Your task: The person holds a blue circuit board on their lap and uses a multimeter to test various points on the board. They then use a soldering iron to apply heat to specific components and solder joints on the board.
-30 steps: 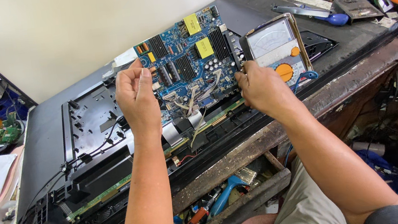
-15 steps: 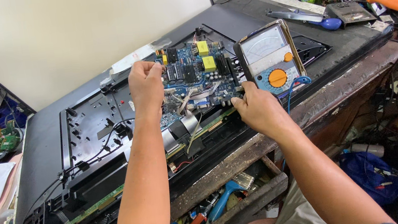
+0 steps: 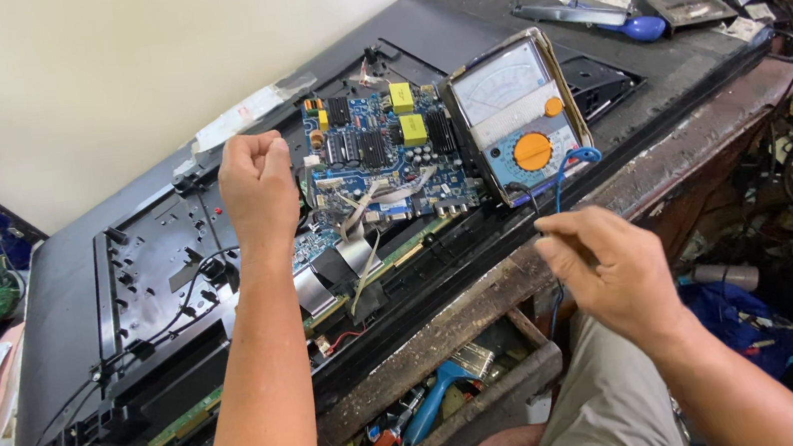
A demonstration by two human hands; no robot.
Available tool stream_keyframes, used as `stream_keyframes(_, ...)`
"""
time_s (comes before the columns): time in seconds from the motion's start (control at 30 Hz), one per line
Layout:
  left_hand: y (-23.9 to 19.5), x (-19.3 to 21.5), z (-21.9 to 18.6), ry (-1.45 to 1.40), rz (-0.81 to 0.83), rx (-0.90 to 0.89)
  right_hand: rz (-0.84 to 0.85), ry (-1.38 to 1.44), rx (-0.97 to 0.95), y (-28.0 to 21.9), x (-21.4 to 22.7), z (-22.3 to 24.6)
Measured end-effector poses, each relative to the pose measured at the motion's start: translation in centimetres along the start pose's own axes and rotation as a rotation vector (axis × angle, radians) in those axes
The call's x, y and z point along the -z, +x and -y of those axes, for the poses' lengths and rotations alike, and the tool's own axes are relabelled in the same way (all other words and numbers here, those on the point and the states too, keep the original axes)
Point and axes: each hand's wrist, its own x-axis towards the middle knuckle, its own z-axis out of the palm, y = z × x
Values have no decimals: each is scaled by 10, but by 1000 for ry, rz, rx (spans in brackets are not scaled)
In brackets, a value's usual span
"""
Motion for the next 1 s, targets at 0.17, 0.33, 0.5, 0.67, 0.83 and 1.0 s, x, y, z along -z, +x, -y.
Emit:
stream_keyframes(0.17,-48,12,-25,-21,-74,-89,-200,-68,8,-24,6,-68)
stream_keyframes(0.33,-146,-2,-18,-398,49,-228,162,-116,-357,-32,-7,-66)
stream_keyframes(0.5,-245,-38,-7,-489,440,-30,194,33,-472,-70,-45,-88)
stream_keyframes(0.67,-289,-58,12,-531,573,201,245,108,-459,-114,-38,-134)
stream_keyframes(0.83,-304,-70,9,-582,619,267,788,-70,-320,-160,-29,-189)
stream_keyframes(1.0,-312,-72,2,-601,603,224,1012,568,-241,-97,34,-77)
